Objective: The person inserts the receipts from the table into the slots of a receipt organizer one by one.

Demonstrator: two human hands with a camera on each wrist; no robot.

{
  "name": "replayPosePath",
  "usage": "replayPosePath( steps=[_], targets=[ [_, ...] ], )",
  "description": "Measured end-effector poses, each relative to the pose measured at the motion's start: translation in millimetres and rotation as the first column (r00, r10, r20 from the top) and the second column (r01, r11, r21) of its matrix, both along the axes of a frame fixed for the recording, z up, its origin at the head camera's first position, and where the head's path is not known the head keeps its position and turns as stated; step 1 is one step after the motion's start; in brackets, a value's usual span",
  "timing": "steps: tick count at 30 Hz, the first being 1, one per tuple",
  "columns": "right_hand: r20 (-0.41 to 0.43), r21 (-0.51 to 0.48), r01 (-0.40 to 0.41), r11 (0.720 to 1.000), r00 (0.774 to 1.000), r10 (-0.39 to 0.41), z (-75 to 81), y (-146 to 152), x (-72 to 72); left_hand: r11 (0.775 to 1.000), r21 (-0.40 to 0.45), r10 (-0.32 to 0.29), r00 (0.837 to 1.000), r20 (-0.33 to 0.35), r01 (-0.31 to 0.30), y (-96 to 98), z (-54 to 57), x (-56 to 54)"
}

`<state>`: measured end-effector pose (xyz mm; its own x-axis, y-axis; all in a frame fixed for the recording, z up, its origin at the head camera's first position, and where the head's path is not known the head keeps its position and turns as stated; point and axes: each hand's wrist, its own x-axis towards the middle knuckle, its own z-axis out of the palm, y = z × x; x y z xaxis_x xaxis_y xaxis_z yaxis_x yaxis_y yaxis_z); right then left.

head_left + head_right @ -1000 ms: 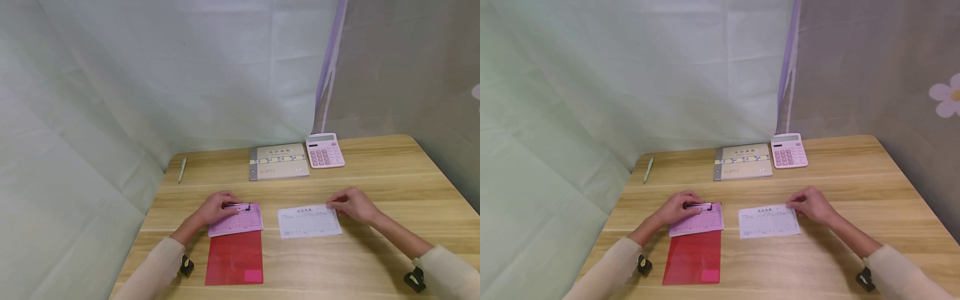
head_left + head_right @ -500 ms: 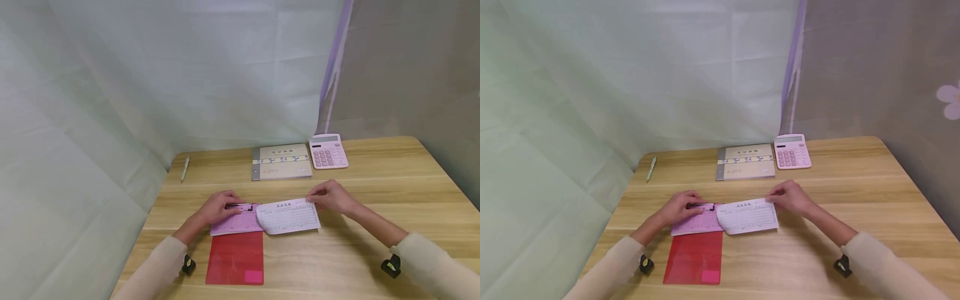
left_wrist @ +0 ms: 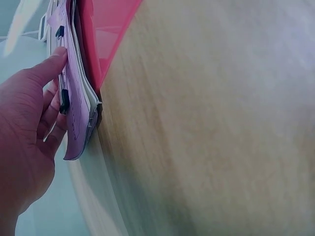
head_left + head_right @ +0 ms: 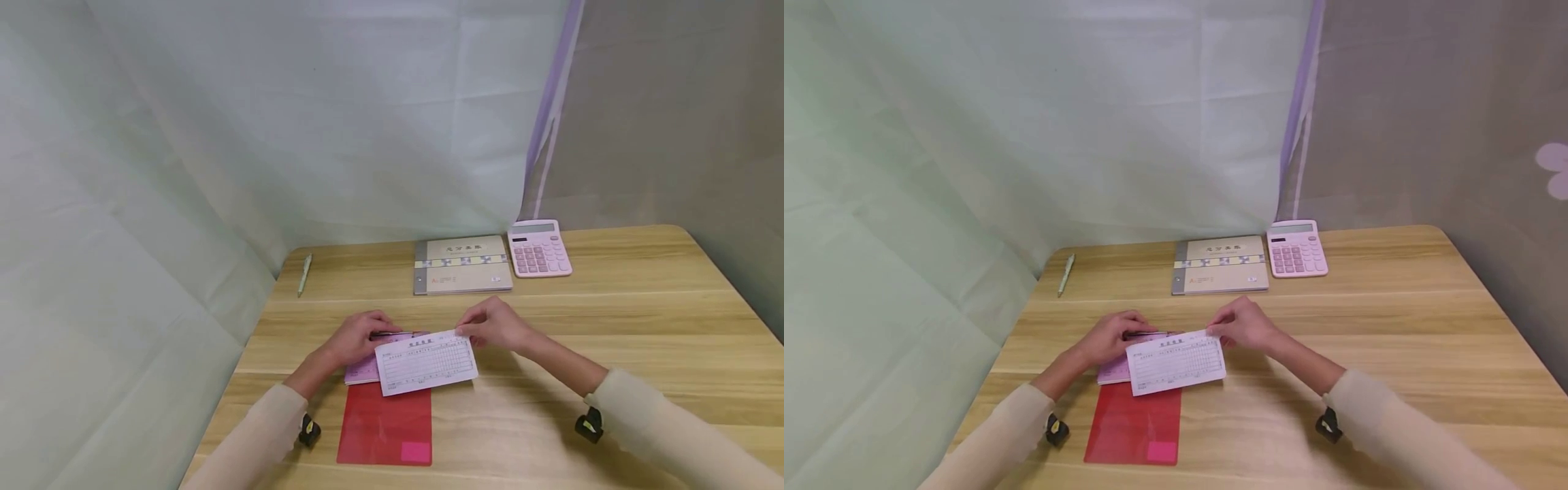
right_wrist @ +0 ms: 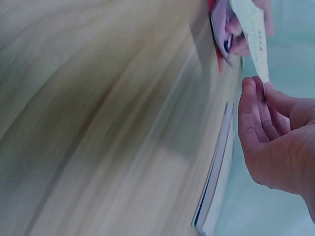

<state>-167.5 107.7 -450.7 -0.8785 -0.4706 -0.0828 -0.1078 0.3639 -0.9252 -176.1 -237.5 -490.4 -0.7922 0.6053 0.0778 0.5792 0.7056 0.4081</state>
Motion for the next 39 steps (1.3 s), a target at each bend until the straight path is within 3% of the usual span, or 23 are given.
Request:
replayPosePath(
  steps=[13, 18, 31, 34, 39],
  targets=[
    [0.105, 0.006, 0.021, 1.000, 0.994, -0.022, -15.2, -49, 5.4, 1.000, 0.027, -0.006, 0.999, 0.048, 0.004, 0.8, 3.6, 0.0],
    [0.145, 0.033, 0.044, 0.998, 0.988, -0.048, -17.2, -63, 4.0, 0.999, -0.014, -0.032, 0.999, 0.003, 0.032, 1.1, 5.0, -1.1],
    [0.039, 0.117, 0.040, 0.992, 0.998, -0.045, -27.1, -76, -1.7, 0.984, -0.176, -0.031, 0.994, -0.103, 0.013, 5.3, 8.0, 3.3],
    [0.014, 0.129, 0.039, 0.991, 0.999, -0.041, -28.5, -78, -1.3, 0.980, -0.196, -0.056, 0.985, -0.163, 0.024, 5.3, 6.5, 4.6],
    [-0.007, 0.138, 0.057, 0.989, 0.998, -0.056, -29.1, -80, -0.1, 0.976, -0.211, -0.112, 0.956, -0.273, 0.054, 6.0, 5.0, 7.8]
  ],
)
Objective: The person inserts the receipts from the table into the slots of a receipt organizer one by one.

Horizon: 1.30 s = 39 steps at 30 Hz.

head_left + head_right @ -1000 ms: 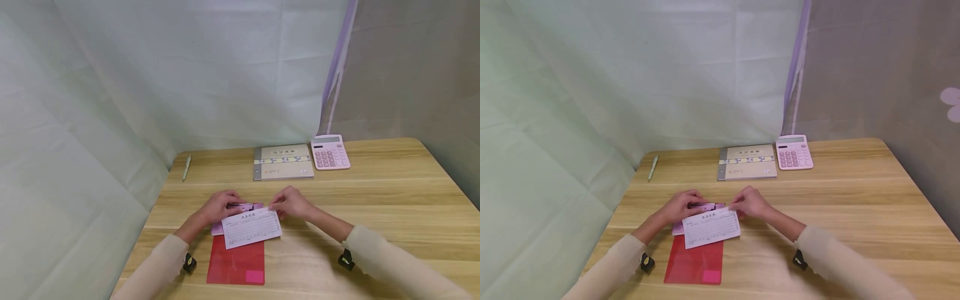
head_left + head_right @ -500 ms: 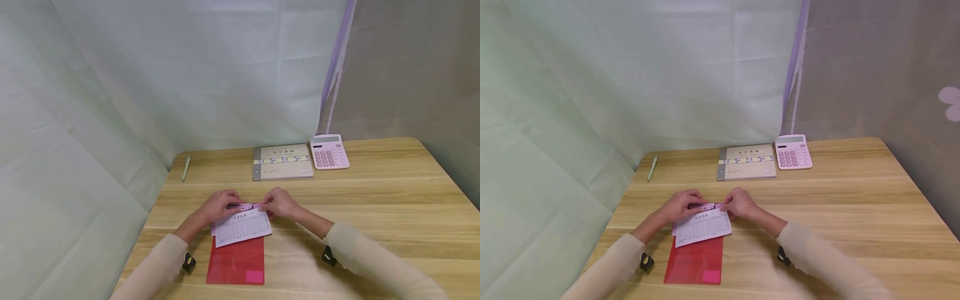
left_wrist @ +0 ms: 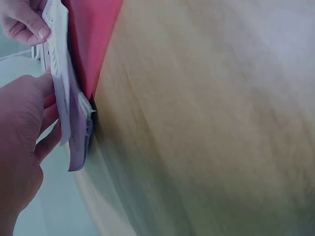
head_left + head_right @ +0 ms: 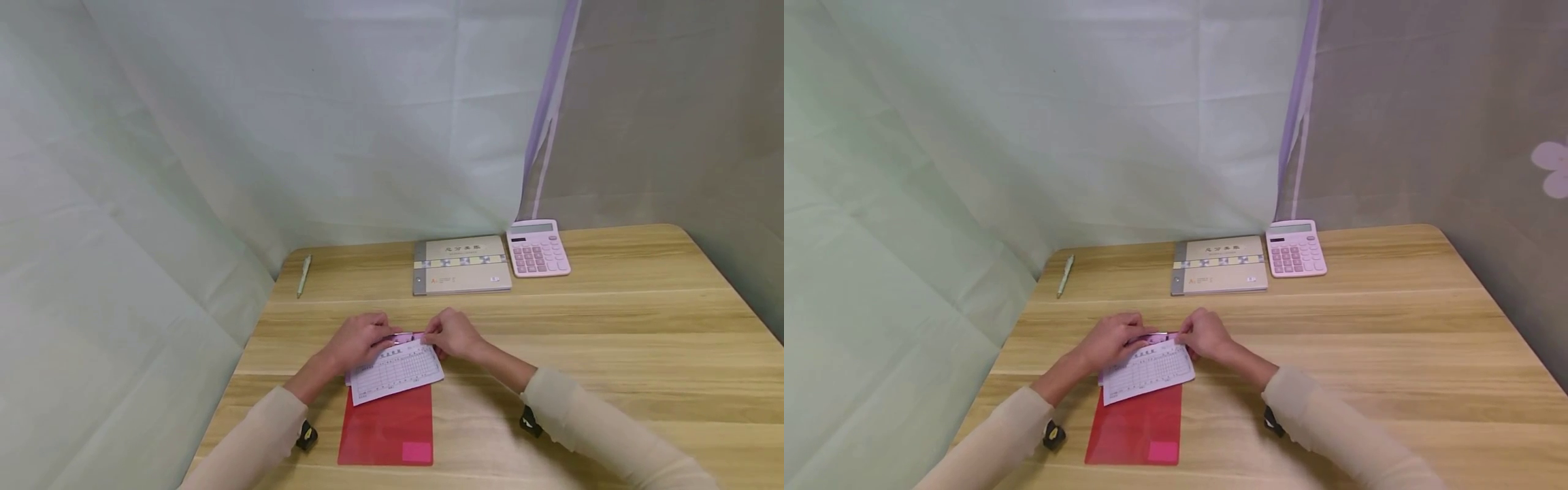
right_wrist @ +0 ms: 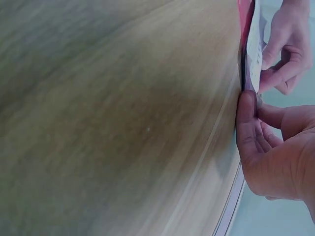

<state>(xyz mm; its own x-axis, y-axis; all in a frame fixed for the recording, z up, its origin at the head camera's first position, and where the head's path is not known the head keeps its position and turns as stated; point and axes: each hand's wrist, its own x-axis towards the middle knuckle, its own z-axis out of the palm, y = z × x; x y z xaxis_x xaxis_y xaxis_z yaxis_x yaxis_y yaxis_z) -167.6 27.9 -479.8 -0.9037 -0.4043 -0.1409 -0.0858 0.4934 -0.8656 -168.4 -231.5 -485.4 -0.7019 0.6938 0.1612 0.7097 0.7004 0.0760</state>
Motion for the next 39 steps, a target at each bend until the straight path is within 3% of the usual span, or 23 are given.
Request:
replayPosePath(
  steps=[9, 22, 39],
  targets=[
    [-0.058, 0.050, 0.016, 0.999, 0.998, -0.013, -1.2, -2.7, -0.4, 1.000, 0.006, 0.001, 1.000, -0.028, -0.001, 1.1, 0.6, 3.0],
    [-0.033, 0.044, 0.040, 0.998, 0.999, -0.038, -1.8, -4.8, -3.4, 1.000, -0.001, 0.020, 0.998, -0.064, -0.020, 2.1, -1.2, 5.8],
    [-0.005, 0.025, 0.045, 0.999, 0.999, -0.045, -1.4, -3.9, -2.8, 1.000, 0.001, -0.001, 0.993, -0.115, 0.001, 1.6, -6.8, 7.4]
  ],
)
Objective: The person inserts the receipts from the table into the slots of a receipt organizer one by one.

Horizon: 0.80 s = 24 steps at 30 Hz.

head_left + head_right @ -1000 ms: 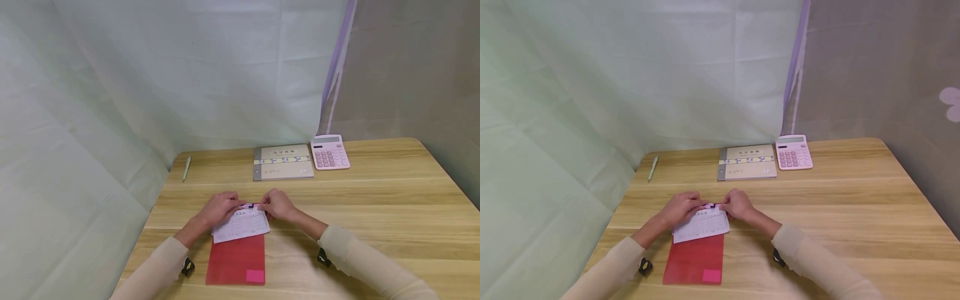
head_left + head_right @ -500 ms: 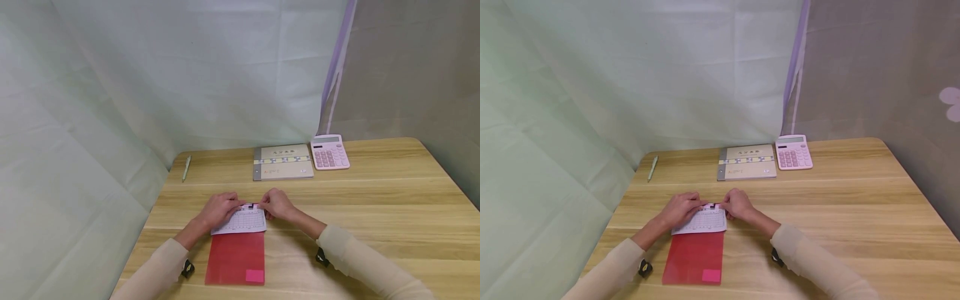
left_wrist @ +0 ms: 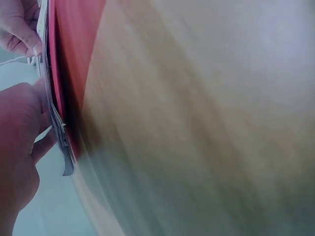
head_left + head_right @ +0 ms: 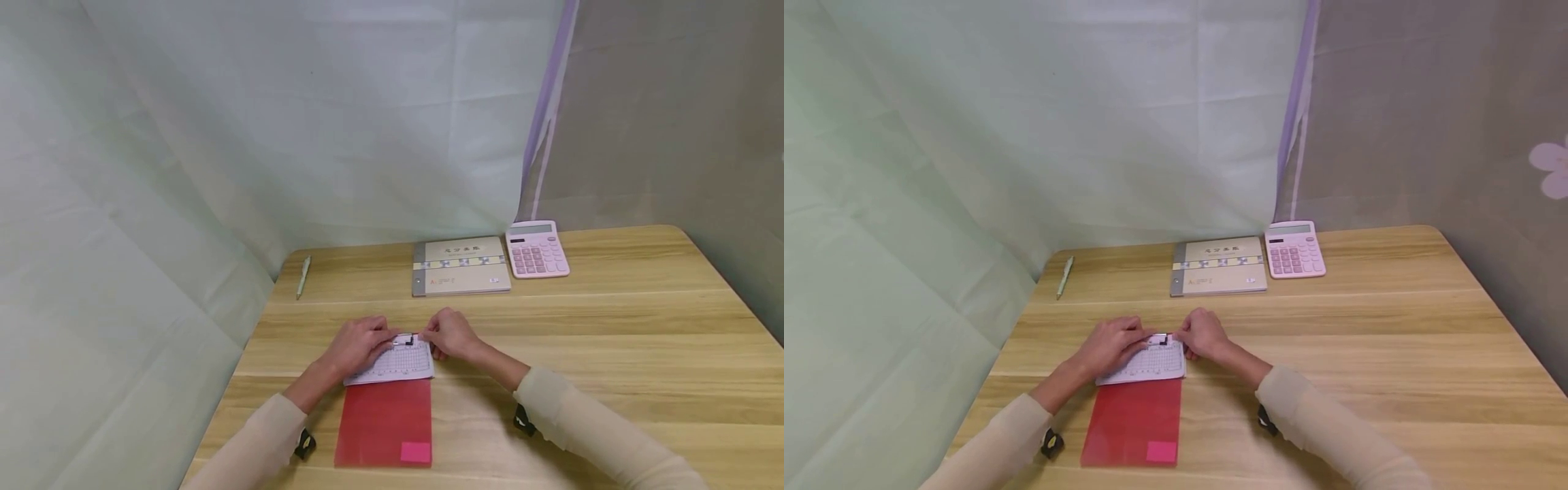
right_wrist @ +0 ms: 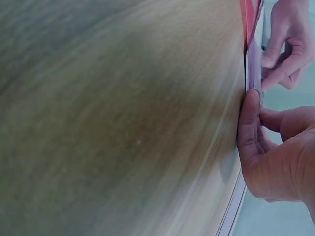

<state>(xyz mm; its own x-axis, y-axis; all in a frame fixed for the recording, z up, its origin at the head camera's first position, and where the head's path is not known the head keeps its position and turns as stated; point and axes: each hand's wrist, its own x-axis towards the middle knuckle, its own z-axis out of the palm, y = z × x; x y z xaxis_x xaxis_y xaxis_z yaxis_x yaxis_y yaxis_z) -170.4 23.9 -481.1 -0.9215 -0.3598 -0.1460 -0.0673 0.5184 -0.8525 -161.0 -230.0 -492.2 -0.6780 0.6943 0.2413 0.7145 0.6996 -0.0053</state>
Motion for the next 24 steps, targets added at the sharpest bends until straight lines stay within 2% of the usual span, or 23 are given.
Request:
replayPosePath(
  steps=[16, 21, 24],
  targets=[
    [-0.016, -0.003, -0.012, 1.000, 1.000, 0.012, -2.4, 2, -1.8, 0.998, -0.011, 0.070, 0.994, 0.082, -0.070, 0.3, 1.6, 3.4],
    [-0.095, -0.012, 0.018, 1.000, 0.995, -0.019, 2.3, 7, -8.7, 0.996, -0.023, 0.089, 0.991, 0.104, -0.087, 0.3, 2.7, 2.3],
    [-0.059, -0.018, -0.020, 1.000, 0.998, 0.019, 7.0, 11, -10.5, 0.996, -0.022, 0.091, 0.990, 0.110, -0.089, 0.1, 2.8, 1.1]
  ],
)
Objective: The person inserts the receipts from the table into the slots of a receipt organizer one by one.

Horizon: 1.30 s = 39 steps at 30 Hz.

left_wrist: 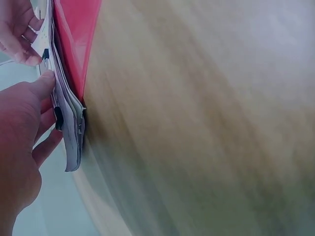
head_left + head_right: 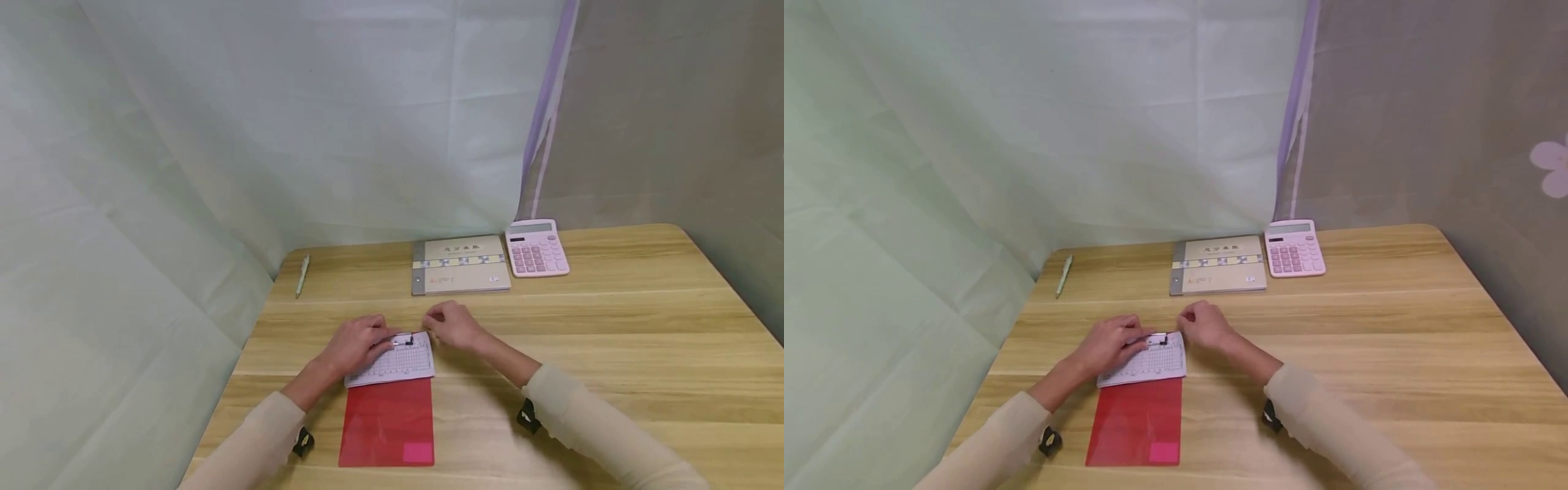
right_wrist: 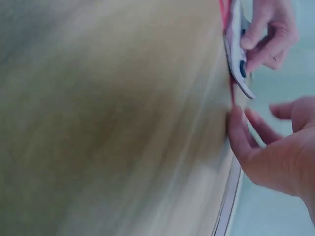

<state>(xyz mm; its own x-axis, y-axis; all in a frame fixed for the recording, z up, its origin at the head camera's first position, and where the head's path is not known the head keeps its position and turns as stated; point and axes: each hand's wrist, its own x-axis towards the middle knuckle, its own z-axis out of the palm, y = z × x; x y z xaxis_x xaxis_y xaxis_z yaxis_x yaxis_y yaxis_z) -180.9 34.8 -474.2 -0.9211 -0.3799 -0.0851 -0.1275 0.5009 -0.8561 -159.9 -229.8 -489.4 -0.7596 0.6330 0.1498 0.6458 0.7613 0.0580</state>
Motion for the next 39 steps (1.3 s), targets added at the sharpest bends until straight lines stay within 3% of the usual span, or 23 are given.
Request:
replayPosePath(
  steps=[3, 5, 10, 21, 39],
  targets=[
    [0.102, -0.020, -0.039, 0.999, 0.994, 0.041, 4.2, 1, 0.5, 1.000, 0.000, -0.001, 1.000, 0.004, 0.001, -0.5, 0.2, -1.0],
    [0.122, -0.017, -0.039, 0.999, 0.992, 0.041, 4.8, 0, 1.8, 1.000, 0.000, -0.001, 1.000, 0.008, 0.001, -0.6, 0.6, -1.3],
    [0.110, -0.018, -0.019, 1.000, 0.994, 0.021, -0.6, -5, 7.0, 1.000, 0.000, -0.009, 1.000, 0.004, 0.009, -0.2, 1.0, -1.7],
    [0.121, -0.057, 0.077, 0.995, 0.990, -0.069, -9.9, -10, 12.3, 0.997, -0.006, -0.073, 0.994, -0.087, 0.073, 0.5, -0.4, -0.9],
    [0.153, -0.155, 0.171, 0.973, 0.977, -0.147, -8.5, -14, 22.2, 0.998, -0.036, -0.045, 0.997, -0.065, 0.042, 2.1, 1.0, 1.3]
  ],
)
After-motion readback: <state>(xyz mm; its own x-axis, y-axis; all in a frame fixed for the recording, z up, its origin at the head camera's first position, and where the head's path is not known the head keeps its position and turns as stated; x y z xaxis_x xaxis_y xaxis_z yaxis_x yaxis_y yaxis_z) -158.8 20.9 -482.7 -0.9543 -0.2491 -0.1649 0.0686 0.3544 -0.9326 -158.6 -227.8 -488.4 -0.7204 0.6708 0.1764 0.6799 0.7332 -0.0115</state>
